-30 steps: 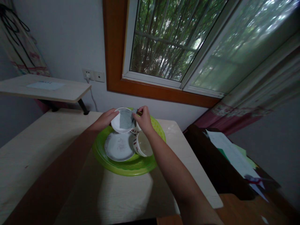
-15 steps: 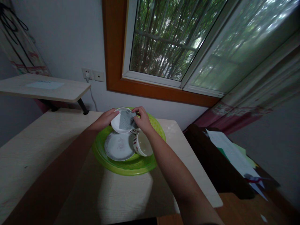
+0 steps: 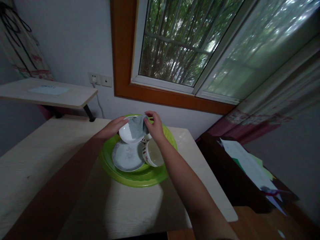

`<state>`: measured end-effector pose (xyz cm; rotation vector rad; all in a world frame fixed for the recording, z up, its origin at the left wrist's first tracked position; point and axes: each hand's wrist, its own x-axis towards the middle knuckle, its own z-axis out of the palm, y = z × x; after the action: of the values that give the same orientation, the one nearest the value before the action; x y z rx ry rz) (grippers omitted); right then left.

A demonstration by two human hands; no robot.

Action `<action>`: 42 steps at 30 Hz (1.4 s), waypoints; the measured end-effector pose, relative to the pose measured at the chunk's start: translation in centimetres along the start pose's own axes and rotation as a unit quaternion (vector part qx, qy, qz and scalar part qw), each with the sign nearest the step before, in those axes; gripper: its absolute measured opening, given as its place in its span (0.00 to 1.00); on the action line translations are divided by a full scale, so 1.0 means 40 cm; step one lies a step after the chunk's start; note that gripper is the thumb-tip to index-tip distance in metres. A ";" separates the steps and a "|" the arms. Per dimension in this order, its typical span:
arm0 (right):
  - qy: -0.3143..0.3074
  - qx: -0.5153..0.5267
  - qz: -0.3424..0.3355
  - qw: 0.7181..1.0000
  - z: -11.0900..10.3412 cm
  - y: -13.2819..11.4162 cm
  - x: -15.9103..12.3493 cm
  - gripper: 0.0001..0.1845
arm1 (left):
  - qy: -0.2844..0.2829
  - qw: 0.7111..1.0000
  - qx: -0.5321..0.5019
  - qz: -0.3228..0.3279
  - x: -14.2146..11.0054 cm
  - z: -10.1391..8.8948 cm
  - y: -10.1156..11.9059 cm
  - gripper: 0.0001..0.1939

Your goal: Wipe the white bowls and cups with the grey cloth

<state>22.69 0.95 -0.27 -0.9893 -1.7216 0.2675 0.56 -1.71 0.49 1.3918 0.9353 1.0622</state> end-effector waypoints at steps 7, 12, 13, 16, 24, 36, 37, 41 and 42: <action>0.024 -0.034 0.058 0.997 0.007 0.017 0.004 0.09 | -0.003 1.000 -0.018 0.002 -0.004 0.004 0.002 0.27; -0.038 0.000 0.055 0.998 0.013 0.010 -0.002 0.09 | 0.005 1.000 -0.012 -0.001 0.003 -0.001 -0.002 0.27; -0.056 0.009 0.065 0.996 0.015 0.007 -0.004 0.11 | 0.003 1.000 -0.013 0.000 0.004 -0.002 -0.002 0.27; -0.106 0.016 0.097 0.990 0.019 0.002 -0.009 0.17 | 0.005 1.000 -0.014 -0.001 0.004 -0.002 0.000 0.26; -0.135 -0.055 0.146 0.978 0.025 0.020 -0.020 0.29 | 0.019 1.000 -0.005 -0.008 -0.002 -0.004 0.000 0.27; -0.216 -0.142 0.189 0.947 0.021 0.013 -0.015 0.18 | 0.038 0.988 0.136 0.063 0.012 -0.025 -0.019 0.18; -0.217 -0.139 0.195 0.946 0.022 0.013 -0.015 0.19 | 0.036 0.986 0.144 0.070 0.012 -0.026 -0.018 0.17; -0.225 -0.120 0.209 0.944 0.022 0.013 -0.014 0.18 | 0.036 0.982 0.164 0.090 0.006 -0.023 -0.006 0.17; -0.228 -0.113 0.210 0.944 0.022 0.013 -0.014 0.17 | 0.041 0.981 0.166 0.092 0.004 -0.021 -0.002 0.17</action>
<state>22.21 1.12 -1.32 -1.5602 -1.9676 0.6259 -0.21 -1.31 0.41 1.7482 1.0972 1.1448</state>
